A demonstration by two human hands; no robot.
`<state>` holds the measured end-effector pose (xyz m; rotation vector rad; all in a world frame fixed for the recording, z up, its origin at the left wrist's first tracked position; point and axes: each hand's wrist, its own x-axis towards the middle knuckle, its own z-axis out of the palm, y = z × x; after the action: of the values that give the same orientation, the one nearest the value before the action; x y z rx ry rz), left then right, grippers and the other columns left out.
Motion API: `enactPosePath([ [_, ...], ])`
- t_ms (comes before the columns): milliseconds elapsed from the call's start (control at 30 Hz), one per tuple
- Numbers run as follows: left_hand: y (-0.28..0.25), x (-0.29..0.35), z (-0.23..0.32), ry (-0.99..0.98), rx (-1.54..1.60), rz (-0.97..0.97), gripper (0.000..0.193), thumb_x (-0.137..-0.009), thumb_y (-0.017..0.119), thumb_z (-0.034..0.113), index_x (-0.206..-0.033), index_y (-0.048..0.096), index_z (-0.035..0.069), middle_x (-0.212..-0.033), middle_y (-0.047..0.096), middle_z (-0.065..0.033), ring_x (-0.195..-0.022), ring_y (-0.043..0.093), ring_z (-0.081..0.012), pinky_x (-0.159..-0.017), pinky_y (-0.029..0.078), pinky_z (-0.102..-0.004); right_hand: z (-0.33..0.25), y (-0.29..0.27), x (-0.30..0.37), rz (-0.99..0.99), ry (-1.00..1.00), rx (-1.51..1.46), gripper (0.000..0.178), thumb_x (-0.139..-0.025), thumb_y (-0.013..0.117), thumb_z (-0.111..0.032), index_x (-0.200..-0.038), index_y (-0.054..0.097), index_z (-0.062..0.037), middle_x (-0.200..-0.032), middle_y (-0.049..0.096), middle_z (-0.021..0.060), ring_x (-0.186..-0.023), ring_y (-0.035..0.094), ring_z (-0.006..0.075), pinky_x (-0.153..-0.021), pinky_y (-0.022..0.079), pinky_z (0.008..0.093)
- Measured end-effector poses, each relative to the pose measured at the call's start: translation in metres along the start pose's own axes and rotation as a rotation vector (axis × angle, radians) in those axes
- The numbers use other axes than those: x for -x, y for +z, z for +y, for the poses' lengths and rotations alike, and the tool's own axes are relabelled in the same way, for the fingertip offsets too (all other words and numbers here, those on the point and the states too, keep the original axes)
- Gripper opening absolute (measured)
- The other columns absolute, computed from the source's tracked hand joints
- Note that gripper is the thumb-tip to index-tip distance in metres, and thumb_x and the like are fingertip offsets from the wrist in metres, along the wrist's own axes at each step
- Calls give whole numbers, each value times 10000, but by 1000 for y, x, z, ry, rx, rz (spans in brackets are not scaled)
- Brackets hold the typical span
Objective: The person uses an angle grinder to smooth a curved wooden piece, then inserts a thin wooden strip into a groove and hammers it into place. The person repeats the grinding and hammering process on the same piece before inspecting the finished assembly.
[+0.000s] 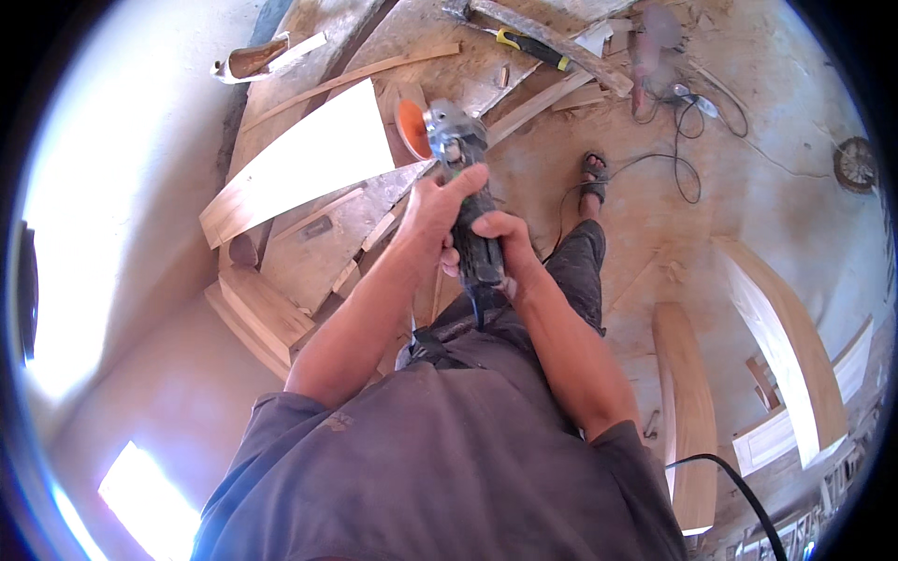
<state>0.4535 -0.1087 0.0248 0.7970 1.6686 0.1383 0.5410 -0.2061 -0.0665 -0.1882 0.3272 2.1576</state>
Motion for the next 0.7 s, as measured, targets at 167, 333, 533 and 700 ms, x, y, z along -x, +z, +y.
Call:
enactPosePath([
  [167, -16, -28, 20, 27, -27, 84, 502, -888, 771, 486, -967, 651, 5, -703, 605, -37, -448, 535, -131, -348, 383, -315, -23, 10, -46, -97, 9, -6, 476, -760, 654, -342, -1012, 671, 62, -829, 691, 180, -724, 667, 295, -708, 531, 394],
  [333, -21, -21, 5, 32, -99, 82, 521, -888, 753, 500, -1000, 665, -2, -767, 647, -55, -549, 597, -153, -437, 450, -343, -5, 5, -36, -58, 34, -42, 495, -737, 687, -290, -1101, 659, 44, -911, 687, 181, -757, 678, 291, -707, 543, 414],
  [533, -26, 13, -32, 98, -49, 4, 439, -928, 744, 380, -1079, 697, -30, -906, 716, -100, -776, 666, -170, -722, 551, -363, 39, -9, -4, 3, 61, 65, 530, -699, 714, -282, -1115, 644, 38, -898, 681, 173, -735, 684, 284, -669, 575, 388],
  [700, -28, 7, -65, 53, -90, -15, 461, -925, 737, 403, -1051, 698, -39, -897, 709, -98, -781, 660, -171, -718, 550, -367, 62, -20, 2, 2, -14, 3, 507, -707, 719, -261, -1116, 635, 28, -895, 681, 169, -727, 690, 291, -651, 589, 417],
])
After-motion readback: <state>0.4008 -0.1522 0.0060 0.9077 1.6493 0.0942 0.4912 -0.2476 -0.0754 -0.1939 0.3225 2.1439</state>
